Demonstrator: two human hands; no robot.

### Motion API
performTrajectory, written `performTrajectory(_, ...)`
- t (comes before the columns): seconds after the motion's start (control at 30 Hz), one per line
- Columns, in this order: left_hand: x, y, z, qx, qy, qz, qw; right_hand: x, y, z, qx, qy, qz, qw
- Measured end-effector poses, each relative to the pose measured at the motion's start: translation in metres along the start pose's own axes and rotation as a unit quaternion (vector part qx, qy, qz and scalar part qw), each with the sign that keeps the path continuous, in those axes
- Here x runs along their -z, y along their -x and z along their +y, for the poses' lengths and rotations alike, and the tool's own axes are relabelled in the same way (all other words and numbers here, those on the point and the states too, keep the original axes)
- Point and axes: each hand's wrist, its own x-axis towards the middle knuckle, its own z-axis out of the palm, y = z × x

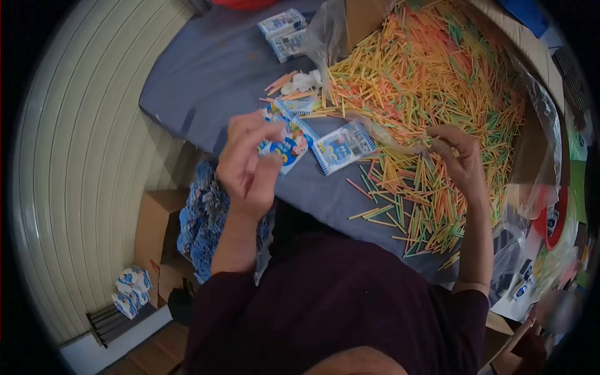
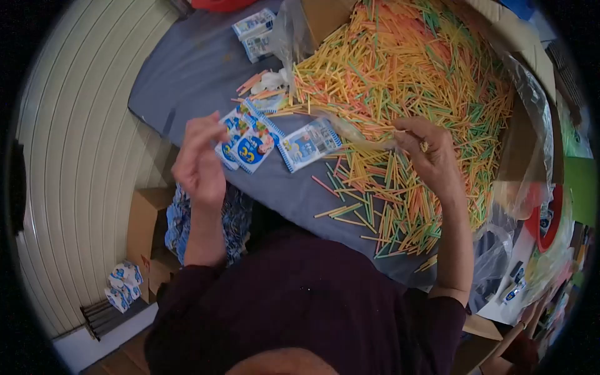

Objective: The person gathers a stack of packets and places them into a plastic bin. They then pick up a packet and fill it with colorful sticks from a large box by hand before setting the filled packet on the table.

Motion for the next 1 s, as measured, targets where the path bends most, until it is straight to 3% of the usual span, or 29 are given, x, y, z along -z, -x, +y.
performTrajectory(0.03, -0.002, -0.013, 0.024, -0.019, 0.214, -0.004, 0.977, -0.004, -0.002, -0.003, 0.005, 0.000, 0.019, 1.000)
performTrajectory(0.07, 0.003, -0.032, 0.049, -0.035, 0.389, -0.088, 0.916, -0.008, -0.004, -0.007, 0.008, 0.015, 0.004, 1.000)
performTrajectory(0.1, 0.006, -0.047, 0.064, -0.045, 0.548, -0.172, 0.817, -0.013, -0.005, -0.011, 0.010, 0.032, -0.011, 0.999)
performTrajectory(0.27, 0.042, -0.067, 0.068, -0.121, 0.571, -0.225, 0.780, -0.027, -0.003, -0.046, 0.068, 0.100, -0.019, 0.992)
performTrajectory(0.33, -0.010, -0.087, 0.075, -0.150, 0.574, -0.234, 0.770, -0.032, 0.005, -0.044, 0.104, 0.121, -0.014, 0.987)
performTrajectory(0.43, 0.023, -0.082, 0.080, -0.179, 0.571, -0.239, 0.765, -0.027, 0.017, -0.051, 0.096, 0.145, -0.031, 0.984)
performTrajectory(0.73, -0.019, -0.105, 0.098, -0.203, 0.574, -0.258, 0.750, -0.012, 0.054, -0.059, 0.095, 0.186, 0.023, 0.978)
performTrajectory(0.8, -0.015, -0.089, 0.107, -0.202, 0.573, -0.265, 0.749, -0.009, 0.059, -0.062, 0.085, 0.158, 0.045, 0.983)
performTrajectory(0.9, -0.065, -0.096, 0.124, -0.200, 0.568, -0.276, 0.749, -0.005, 0.065, -0.064, 0.072, 0.143, 0.060, 0.985)
performTrajectory(1.0, -0.061, -0.083, 0.129, -0.188, 0.570, -0.289, 0.746, -0.004, 0.068, -0.061, 0.081, 0.157, 0.067, 0.982)
